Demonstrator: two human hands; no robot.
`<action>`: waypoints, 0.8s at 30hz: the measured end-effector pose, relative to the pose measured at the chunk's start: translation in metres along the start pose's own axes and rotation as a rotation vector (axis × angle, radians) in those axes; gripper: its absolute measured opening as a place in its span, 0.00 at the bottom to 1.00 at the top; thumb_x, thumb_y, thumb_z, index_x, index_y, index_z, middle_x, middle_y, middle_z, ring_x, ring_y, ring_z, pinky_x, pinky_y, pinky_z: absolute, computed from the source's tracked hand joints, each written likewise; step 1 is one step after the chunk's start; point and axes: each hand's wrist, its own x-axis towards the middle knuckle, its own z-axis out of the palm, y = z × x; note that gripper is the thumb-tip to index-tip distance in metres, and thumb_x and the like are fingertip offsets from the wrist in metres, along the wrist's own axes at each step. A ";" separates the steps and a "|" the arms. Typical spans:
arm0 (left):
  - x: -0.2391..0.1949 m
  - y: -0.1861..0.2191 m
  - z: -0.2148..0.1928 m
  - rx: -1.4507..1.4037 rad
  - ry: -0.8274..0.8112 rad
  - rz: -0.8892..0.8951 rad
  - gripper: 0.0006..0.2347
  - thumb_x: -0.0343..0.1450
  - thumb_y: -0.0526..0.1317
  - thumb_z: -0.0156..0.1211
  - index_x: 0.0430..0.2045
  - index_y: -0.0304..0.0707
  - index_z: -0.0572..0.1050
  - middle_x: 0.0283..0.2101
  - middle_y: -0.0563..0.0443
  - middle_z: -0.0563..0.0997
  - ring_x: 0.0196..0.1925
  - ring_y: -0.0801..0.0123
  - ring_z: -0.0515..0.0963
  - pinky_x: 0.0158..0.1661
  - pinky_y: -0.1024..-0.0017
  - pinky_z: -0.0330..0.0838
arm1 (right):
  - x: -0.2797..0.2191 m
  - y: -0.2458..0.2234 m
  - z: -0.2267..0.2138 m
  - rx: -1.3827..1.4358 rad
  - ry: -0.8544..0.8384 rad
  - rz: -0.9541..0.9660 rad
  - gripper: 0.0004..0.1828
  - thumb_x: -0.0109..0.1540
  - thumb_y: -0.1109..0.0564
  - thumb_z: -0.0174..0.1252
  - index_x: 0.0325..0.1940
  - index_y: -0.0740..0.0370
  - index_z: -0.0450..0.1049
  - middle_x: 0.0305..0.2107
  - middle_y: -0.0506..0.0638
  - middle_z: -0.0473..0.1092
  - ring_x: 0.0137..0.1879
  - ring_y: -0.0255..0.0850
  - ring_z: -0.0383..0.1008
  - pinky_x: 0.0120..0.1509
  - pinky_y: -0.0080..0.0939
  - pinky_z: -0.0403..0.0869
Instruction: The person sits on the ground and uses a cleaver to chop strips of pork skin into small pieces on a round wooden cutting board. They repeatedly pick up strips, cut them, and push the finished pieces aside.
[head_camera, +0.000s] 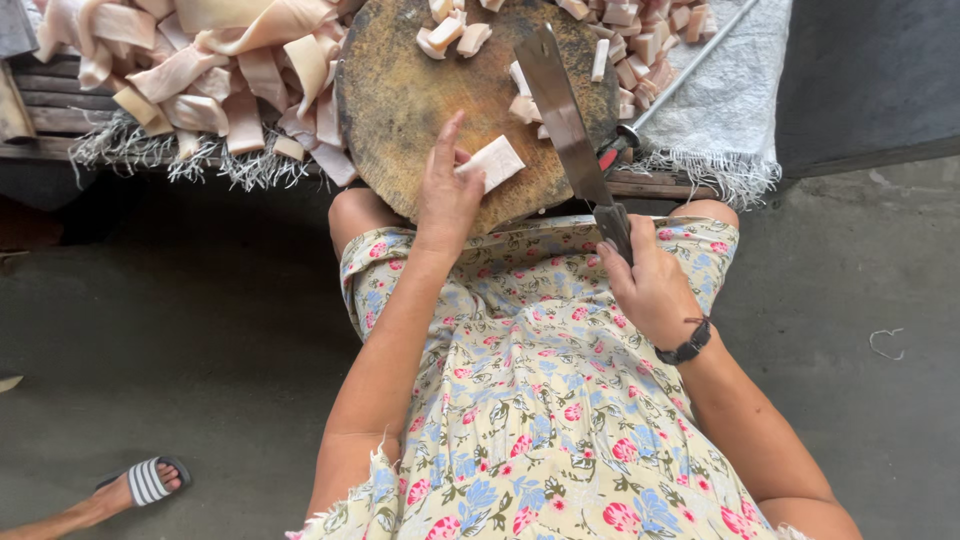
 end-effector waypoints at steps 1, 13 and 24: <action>-0.001 0.001 -0.001 0.088 0.030 0.064 0.36 0.70 0.35 0.64 0.76 0.60 0.58 0.50 0.47 0.77 0.52 0.58 0.78 0.60 0.60 0.73 | -0.004 -0.003 -0.003 0.018 0.039 -0.062 0.19 0.70 0.53 0.55 0.62 0.60 0.60 0.26 0.58 0.74 0.30 0.49 0.78 0.35 0.50 0.73; -0.023 0.002 -0.012 0.359 0.143 0.410 0.43 0.61 0.31 0.70 0.72 0.51 0.53 0.51 0.41 0.78 0.52 0.48 0.75 0.57 0.53 0.65 | 0.008 0.022 0.023 -0.117 -0.278 -0.018 0.18 0.69 0.51 0.55 0.52 0.67 0.59 0.22 0.57 0.70 0.24 0.47 0.71 0.29 0.47 0.69; -0.016 0.000 0.001 0.295 0.115 0.367 0.40 0.63 0.29 0.66 0.72 0.52 0.53 0.45 0.45 0.79 0.47 0.49 0.75 0.57 0.54 0.67 | -0.020 -0.005 -0.004 0.217 0.047 -0.045 0.20 0.68 0.53 0.54 0.60 0.64 0.59 0.25 0.50 0.71 0.24 0.36 0.73 0.28 0.40 0.73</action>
